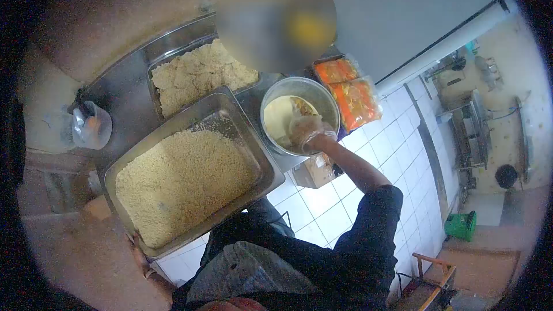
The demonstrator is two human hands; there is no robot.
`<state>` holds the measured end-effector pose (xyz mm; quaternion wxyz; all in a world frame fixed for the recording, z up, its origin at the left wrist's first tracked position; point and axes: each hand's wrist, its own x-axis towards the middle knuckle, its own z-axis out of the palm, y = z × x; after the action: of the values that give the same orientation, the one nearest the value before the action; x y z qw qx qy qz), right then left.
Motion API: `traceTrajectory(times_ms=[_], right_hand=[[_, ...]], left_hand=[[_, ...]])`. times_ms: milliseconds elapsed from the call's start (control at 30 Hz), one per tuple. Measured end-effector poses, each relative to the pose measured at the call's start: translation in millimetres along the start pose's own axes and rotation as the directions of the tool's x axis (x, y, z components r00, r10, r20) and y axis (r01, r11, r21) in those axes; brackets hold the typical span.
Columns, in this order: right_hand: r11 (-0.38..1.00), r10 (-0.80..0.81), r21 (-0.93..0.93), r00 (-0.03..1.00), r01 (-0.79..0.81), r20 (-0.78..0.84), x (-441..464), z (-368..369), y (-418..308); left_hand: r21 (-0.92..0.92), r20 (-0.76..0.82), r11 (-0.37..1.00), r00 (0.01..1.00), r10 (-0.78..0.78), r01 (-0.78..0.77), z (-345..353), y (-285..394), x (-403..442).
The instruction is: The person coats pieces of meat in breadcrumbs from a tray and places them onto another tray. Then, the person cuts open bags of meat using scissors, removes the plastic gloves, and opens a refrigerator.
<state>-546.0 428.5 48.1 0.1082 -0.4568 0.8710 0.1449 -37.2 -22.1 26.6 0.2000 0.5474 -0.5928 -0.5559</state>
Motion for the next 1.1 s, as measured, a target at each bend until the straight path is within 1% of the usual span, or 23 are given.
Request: traceTrajectory(times_ms=[33, 67, 100, 167, 233, 267, 300, 333, 367, 467, 500, 533, 567, 700, 733, 767, 800, 833, 867, 933, 1033, 1067, 1100], right_hand=[[0.998, 0.063, -0.031, 0.985, -0.059, 0.159, 5, -2, -5], [0.998, 0.058, -0.038, 0.986, -0.053, 0.158, 5, -4, -6], [0.996, 0.085, -0.028, 0.987, -0.082, 0.134, 6, -5, -8], [0.994, 0.106, -0.019, 0.988, -0.105, 0.111, 2, -9, -9], [0.977, -0.082, -0.205, 0.992, 0.061, -0.094, -11, -27, -1], [0.976, -0.089, -0.208, 0.992, 0.068, -0.091, -12, -40, 1], [0.996, 0.045, -0.078, 0.999, -0.046, -0.014, -11, -56, 5], [0.984, 0.171, 0.041, 0.982, -0.174, 0.078, -12, -65, 7], [0.983, 0.175, 0.035, 0.982, -0.178, 0.079, -14, -68, 6], [0.986, 0.165, 0.033, 0.986, -0.166, 0.032, -16, -74, -9], [0.989, 0.065, 0.123, 0.991, -0.079, 0.113, -15, -76, -19], [0.976, -0.042, 0.218, 0.982, 0.001, 0.185, -13, -78, -24], [0.978, -0.043, 0.21, 0.982, 0.003, 0.186, -14, -80, -23], [0.848, -0.149, 0.528, 0.972, 0.032, 0.181, -20, -75, 1], [0.799, -0.175, 0.6, 0.969, 0.038, 0.173, -23, -71, 8], [0.802, -0.173, 0.596, 0.97, 0.037, 0.173, -25, -46, 25], [0.763, -0.092, 0.647, 0.992, 0.013, 0.088, -26, -3, 48], [0.717, -0.001, 0.697, 1.0, -0.004, 0.007, -29, 19, 60], [0.719, 0.005, 0.695, 1.0, -0.008, 0.006, -32, 15, 55], [0.757, 0.148, 0.621, 0.98, -0.2, 0.136, -30, 7, 43], [0.774, 0.13, 0.614, 0.988, -0.157, 0.088, -13, 52, 68], [0.774, 0.126, 0.615, 0.989, -0.15, 0.082, -12, 36, 66], [0.775, 0.038, 0.627, 0.997, -0.076, 0.073, -16, 7, 62]], left_hand=[[0.048, 0.002, 0.999, 1.0, 0.014, -0.014, -3, -4, 3], [0.095, 0.001, 0.995, 1.0, 0.026, -0.026, -6, -7, 4], [0.087, -0.006, 0.996, 1.0, 0.022, -0.022, -9, -11, 5], [0.106, 0.056, 0.993, 0.997, 0.046, -0.052, -13, -15, 8], [0.109, 0.052, 0.993, 0.998, 0.043, -0.049, -11, -11, 8], [0.116, 0.056, 0.992, 0.997, 0.044, -0.05, -11, -12, 7], [0.113, 0.055, 0.993, 0.998, 0.039, -0.045, -14, -18, 8], [0.057, 0.054, 0.997, 0.998, 0.041, -0.044, -14, -23, 12], [0.001, 0.054, 0.999, 0.998, 0.045, -0.045, -11, -22, 14], [-0.034, 0.055, 0.999, 0.998, 0.015, -0.013, -7, -13, 6], [-0.042, 0.053, 0.999, 0.998, 0.014, -0.012, -4, -3, 0], [0.05, 0.043, 0.998, 0.998, 0.039, -0.041, 0, 8, -7], [0.143, 0.036, 0.987, 0.997, 0.063, -0.067, 1, 14, -10], [0.097, 0.056, 0.993, 0.996, 0.064, -0.069, -2, 8, -6], [0.093, 0.056, 0.991, 0.994, 0.096, -0.101, -5, 0, -2], [0.088, 0.058, 0.987, 0.99, 0.129, -0.134, -6, -5, 0], [0.085, 0.062, 0.987, 0.99, 0.13, -0.135, -5, -5, 0], [0.041, 0.075, 0.99, 0.988, 0.133, -0.137, -3, -2, -1], [-0.005, 0.087, 0.99, 0.987, 0.139, -0.139, -2, 1, -1], [-0.015, 0.088, 0.993, 0.989, 0.12, -0.119, -1, 4, -3], [-0.037, 0.088, 0.996, 0.992, 0.087, -0.084, 2, 14, -10], [-0.048, 0.104, 0.996, 0.992, 0.075, -0.071, 1, 18, -11], [-0.048, 0.1, 0.996, 0.992, 0.08, -0.076, 0, 18, -11]])
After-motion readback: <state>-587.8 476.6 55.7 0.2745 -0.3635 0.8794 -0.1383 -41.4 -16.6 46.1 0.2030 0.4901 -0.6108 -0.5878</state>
